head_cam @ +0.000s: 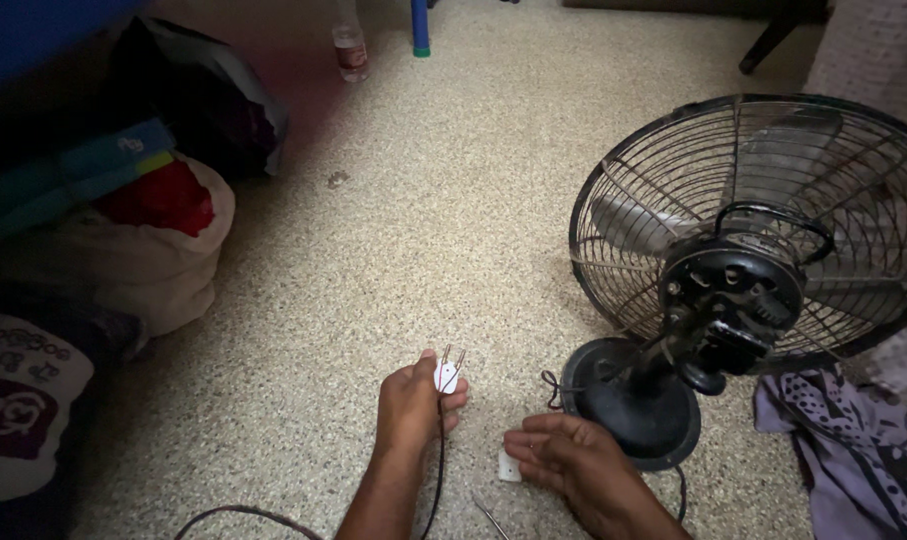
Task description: The person uses a screwdriver to loosen and tighten screws on a white electrical plug, then reassembles the plug housing. The task is performed on the floor next to a standing fan.
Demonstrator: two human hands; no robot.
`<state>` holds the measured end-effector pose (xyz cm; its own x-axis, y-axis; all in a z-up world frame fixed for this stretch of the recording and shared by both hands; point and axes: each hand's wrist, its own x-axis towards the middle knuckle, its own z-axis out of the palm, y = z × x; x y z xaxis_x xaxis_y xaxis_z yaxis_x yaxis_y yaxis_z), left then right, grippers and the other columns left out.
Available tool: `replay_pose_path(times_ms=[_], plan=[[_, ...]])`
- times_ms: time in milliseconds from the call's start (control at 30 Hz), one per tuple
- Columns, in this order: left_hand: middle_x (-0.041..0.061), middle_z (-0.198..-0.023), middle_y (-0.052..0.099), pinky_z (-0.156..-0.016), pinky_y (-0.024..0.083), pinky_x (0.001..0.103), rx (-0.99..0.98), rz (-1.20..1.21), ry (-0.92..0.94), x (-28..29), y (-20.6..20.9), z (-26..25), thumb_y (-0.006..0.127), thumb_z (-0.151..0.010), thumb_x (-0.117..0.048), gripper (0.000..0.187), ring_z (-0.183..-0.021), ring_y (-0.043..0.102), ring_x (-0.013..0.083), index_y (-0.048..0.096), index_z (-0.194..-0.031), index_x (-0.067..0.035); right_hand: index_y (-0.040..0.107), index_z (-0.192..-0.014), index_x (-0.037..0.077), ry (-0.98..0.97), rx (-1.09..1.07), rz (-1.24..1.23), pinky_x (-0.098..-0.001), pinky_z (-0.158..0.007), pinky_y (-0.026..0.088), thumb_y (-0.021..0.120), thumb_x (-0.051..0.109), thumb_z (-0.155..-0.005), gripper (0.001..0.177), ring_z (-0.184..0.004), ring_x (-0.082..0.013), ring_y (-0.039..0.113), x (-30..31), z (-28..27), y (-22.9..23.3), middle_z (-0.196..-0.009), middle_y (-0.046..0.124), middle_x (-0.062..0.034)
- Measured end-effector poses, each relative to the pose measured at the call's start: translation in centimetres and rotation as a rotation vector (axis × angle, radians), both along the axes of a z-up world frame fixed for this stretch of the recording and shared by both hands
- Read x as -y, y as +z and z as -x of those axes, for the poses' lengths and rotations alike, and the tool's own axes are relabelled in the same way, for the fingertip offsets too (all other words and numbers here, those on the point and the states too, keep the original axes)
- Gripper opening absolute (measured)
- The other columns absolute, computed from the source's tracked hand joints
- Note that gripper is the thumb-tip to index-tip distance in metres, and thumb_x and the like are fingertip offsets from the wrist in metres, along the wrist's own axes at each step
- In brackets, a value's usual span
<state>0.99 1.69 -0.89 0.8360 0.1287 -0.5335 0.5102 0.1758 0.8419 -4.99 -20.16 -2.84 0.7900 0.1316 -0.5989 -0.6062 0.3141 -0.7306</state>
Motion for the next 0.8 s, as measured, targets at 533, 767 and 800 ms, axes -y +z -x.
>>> replay_pose_path(times_ms=[533, 767, 800], plan=[[0.01, -0.09, 0.079, -0.067, 0.057, 0.035, -0.027, -0.053, -0.017, 0.1, 1.6, 0.3, 0.047, -0.103, -0.043, 0.045, -0.076, 0.073, 0.0173, 0.068, -0.108, -0.004, 0.064, -0.118, -0.006, -0.042, -0.002, 0.011, -0.0405, -0.097, 0.059, 0.056, 0.002, -0.094, 0.027, -0.11, -0.0285, 0.072, -0.2, -0.1, 0.2, -0.117, 0.073, -0.021], [0.011, -0.09, 0.079, -0.066, 0.057, 0.036, -0.005, -0.004, 0.005, -0.1, 0.0, -0.1, 0.05, -0.101, -0.044, 0.044, -0.075, 0.072, 0.0178, 0.067, -0.106, -0.004, 0.065, -0.116, -0.005, -0.019, 0.021, 0.034, -0.0397, -0.092, 0.059, 0.06, 0.008, -0.094, 0.026, -0.103, -0.0263, 0.073, -0.2, 0.1, 0.0, -0.112, 0.075, -0.0192], [0.011, -0.09, 0.079, -0.065, 0.057, 0.036, -0.001, 0.001, 0.008, -0.2, -0.3, -0.2, 0.05, -0.101, -0.044, 0.044, -0.074, 0.072, 0.0175, 0.067, -0.106, -0.004, 0.065, -0.115, -0.005, -0.015, 0.022, 0.039, -0.0395, -0.092, 0.059, 0.061, 0.009, -0.094, 0.026, -0.103, -0.0263, 0.073, -0.2, 0.1, 0.0, -0.111, 0.075, -0.0194]])
